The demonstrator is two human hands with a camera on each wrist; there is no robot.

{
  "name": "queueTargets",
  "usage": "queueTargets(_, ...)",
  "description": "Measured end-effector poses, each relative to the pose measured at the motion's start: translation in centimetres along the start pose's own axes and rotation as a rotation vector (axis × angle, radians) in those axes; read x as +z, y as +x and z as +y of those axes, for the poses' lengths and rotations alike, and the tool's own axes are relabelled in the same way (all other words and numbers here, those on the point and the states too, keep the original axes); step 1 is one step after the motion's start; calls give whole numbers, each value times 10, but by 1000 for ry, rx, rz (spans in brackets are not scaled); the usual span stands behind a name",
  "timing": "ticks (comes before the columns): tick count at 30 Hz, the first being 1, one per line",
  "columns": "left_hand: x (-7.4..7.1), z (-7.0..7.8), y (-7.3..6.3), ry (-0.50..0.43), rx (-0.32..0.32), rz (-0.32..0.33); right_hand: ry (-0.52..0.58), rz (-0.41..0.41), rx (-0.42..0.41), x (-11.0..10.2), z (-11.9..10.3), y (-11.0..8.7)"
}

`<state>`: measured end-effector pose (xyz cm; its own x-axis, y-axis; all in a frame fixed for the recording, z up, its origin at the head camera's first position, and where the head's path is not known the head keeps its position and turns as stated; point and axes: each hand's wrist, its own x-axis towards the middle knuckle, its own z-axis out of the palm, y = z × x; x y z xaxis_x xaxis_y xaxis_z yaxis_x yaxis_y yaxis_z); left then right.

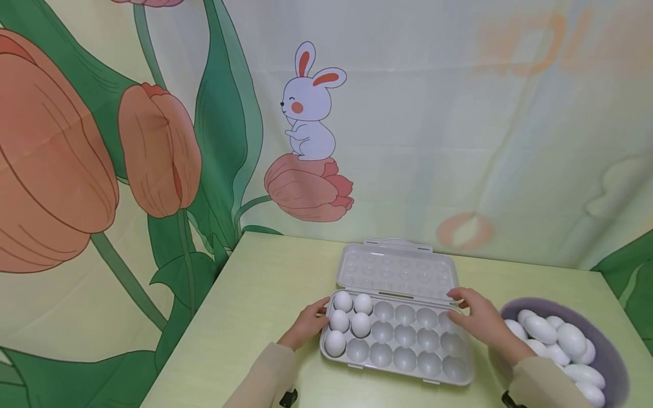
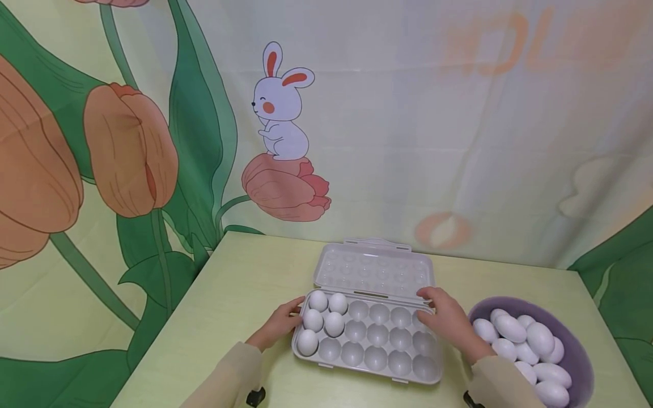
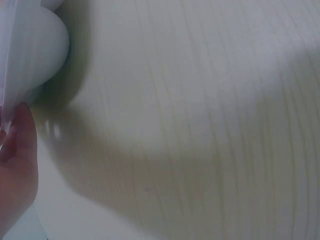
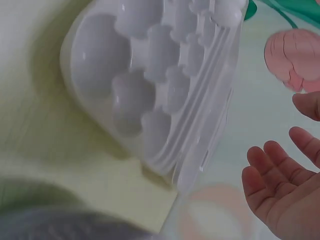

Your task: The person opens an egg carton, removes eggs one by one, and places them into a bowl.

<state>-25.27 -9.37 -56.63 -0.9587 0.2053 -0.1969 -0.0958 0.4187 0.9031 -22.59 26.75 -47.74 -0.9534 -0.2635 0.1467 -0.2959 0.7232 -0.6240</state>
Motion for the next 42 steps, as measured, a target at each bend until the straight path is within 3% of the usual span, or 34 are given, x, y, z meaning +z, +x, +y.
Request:
queueTargets(13, 0, -1, 1, 4, 3, 3, 120, -150, 0, 79, -24, 20)
queueTargets(20, 0, -2, 1, -5, -5, 2, 191, -198, 8, 112, -41, 27)
queueTargets(28, 0, -2, 1, 10, -15, -1, 206, -124, 0, 144, -49, 35)
queueTargets(42, 0, -2, 1, 11, -7, -5, 51, -33, 168, 172, -59, 40)
